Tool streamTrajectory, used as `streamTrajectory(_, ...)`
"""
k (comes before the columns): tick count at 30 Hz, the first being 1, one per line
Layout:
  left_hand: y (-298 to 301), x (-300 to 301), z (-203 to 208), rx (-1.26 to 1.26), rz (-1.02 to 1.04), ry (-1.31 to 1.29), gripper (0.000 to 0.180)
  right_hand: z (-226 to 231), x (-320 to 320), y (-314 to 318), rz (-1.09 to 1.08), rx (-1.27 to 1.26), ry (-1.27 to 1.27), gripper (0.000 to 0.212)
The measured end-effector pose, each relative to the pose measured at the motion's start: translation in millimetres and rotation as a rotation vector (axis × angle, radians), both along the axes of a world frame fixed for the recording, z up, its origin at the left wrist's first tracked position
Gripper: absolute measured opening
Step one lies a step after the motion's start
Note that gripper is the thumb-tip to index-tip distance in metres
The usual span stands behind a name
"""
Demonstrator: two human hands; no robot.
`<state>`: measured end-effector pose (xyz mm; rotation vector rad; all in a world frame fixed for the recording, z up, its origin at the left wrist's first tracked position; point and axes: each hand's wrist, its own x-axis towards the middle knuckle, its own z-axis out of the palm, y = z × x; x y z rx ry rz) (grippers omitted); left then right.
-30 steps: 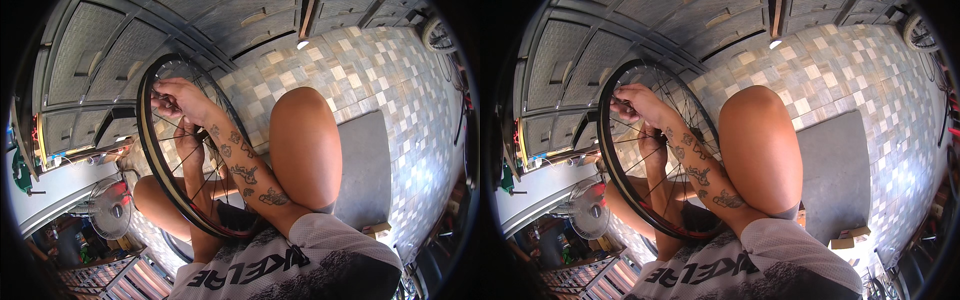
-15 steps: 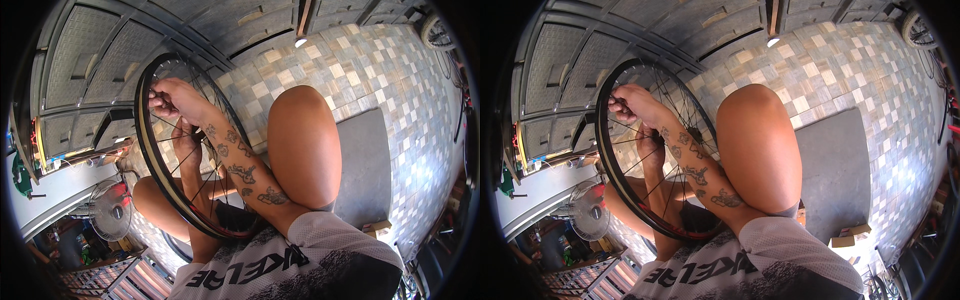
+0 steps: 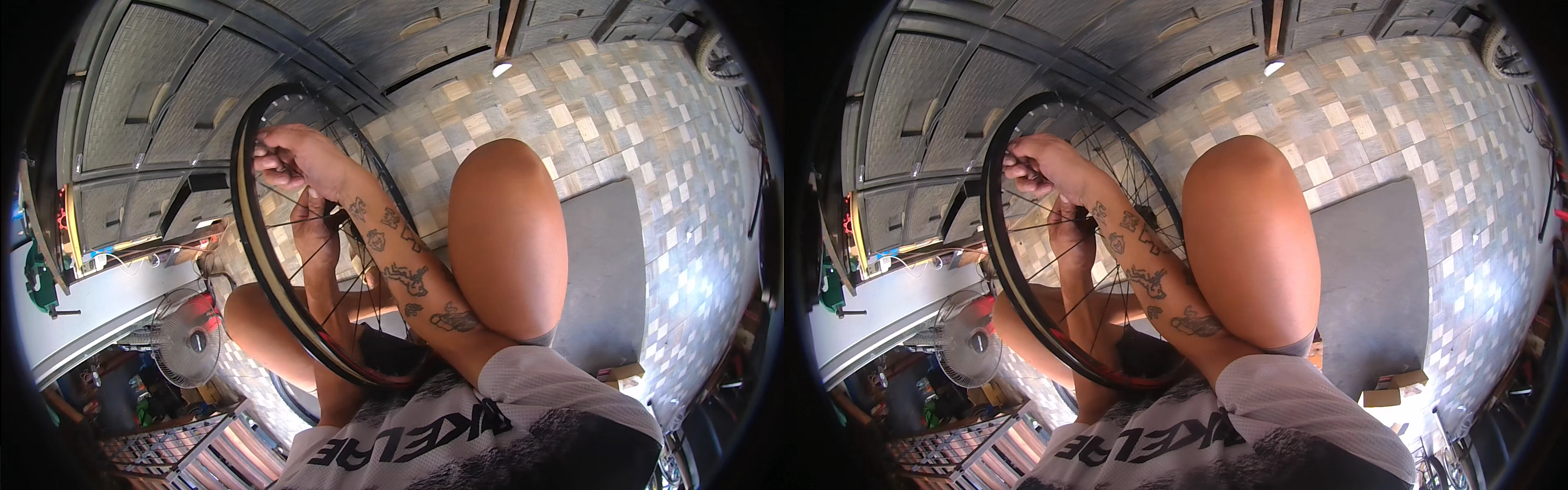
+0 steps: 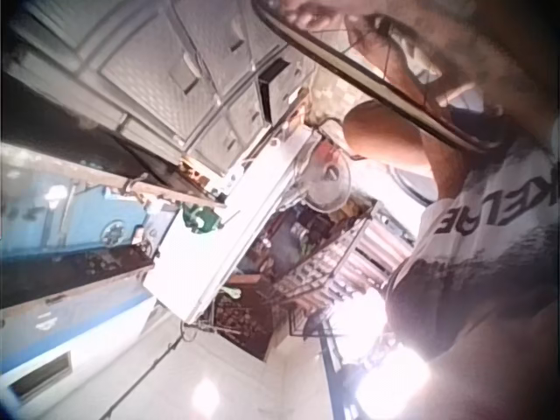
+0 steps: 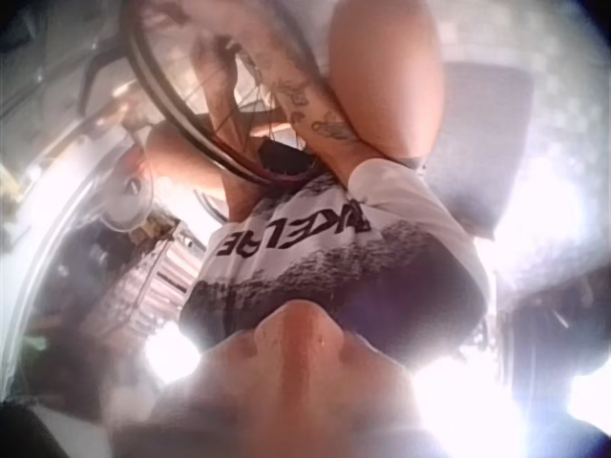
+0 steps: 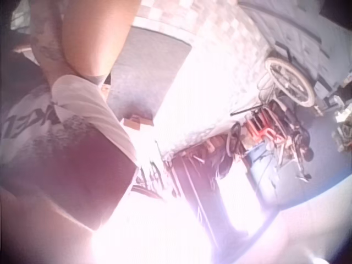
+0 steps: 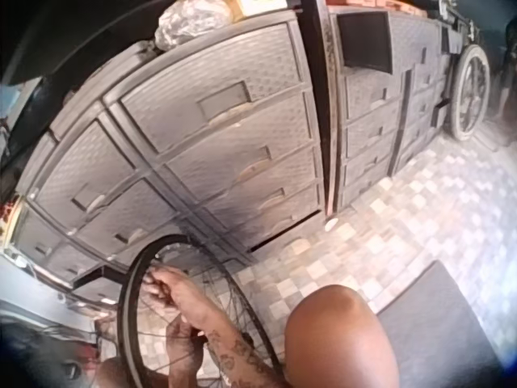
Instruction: The person sits on the floor and uses a spoke wrench to tighten the nipples on a bicycle wheel. They rotate the wheel periodically to access different spokes and continue adjusting tension across the rim.
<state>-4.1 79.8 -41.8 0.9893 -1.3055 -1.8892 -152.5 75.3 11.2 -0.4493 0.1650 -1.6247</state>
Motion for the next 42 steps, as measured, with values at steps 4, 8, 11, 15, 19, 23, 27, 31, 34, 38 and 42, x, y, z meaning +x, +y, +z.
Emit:
streamTrajectory(4, 0.8, -0.4, 0.8, -0.049, -0.056, 0.015, 0.039, 0.6, 0.7, 2.0, -0.047, -0.013, -0.013, 0.02)
streamTrajectory(8, 0.9, -0.2, 0.6, -0.038, -0.026, 0.022, 0.039, 3.7, -0.6, 3.5, -0.028, -0.001, 0.03, 0.02)
streamTrajectory(11, -0.7, 1.9, -0.4, -0.031, -0.07, 0.027, 0.042, 4.4, -0.4, 5.4, -0.046, 0.054, 0.066, 0.019)
streamTrajectory(15, -1.9, 4.7, -2.1, -0.03, -0.071, 0.037, 0.043, 3.6, -0.6, 3.5, -0.02, -0.031, -0.034, 0.022)
streamTrajectory(19, -2.6, 5.8, -2.8, -0.023, -0.074, 0.032, 0.043, 1.3, 0.6, 3.0, -0.04, 0.061, 0.025, 0.026)
streamTrajectory(23, -2.2, 5.3, -2.6, -0.017, -0.088, 0.07, 0.042, 2.1, 0.6, 2.9, -0.047, 0.013, 0.019, 0.025)
streamTrajectory(27, -2.6, 5.5, -4.4, -0.027, -0.041, 0.021, 0.043, 4.4, 1.2, 3.5, -0.062, 0.025, 0.021, 0.026)
streamTrajectory(31, -4.7, 6.6, -7.6, -0.022, -0.044, 0.05, 0.043, 5.8, 1.9, 2.6, -0.09, 0.059, 0.089, 0.026)
streamTrajectory(34, -5.1, 7.8, -8.2, -0.012, -0.065, 0.052, 0.043, 5.7, 1.1, 2.4, -0.101, 0.087, 0.129, 0.027)
streamTrajectory(38, -3.7, 7.4, -6.4, -0.014, -0.061, 0.058, 0.044, 6.3, 0.9, 3.3, -0.098, 0.052, 0.133, 0.029)
streamTrajectory(42, -2.6, 5.9, -3.7, -0.023, -0.068, 0.045, 0.044, 6.6, 1.1, 5.0, -0.08, 0.045, 0.098, 0.028)
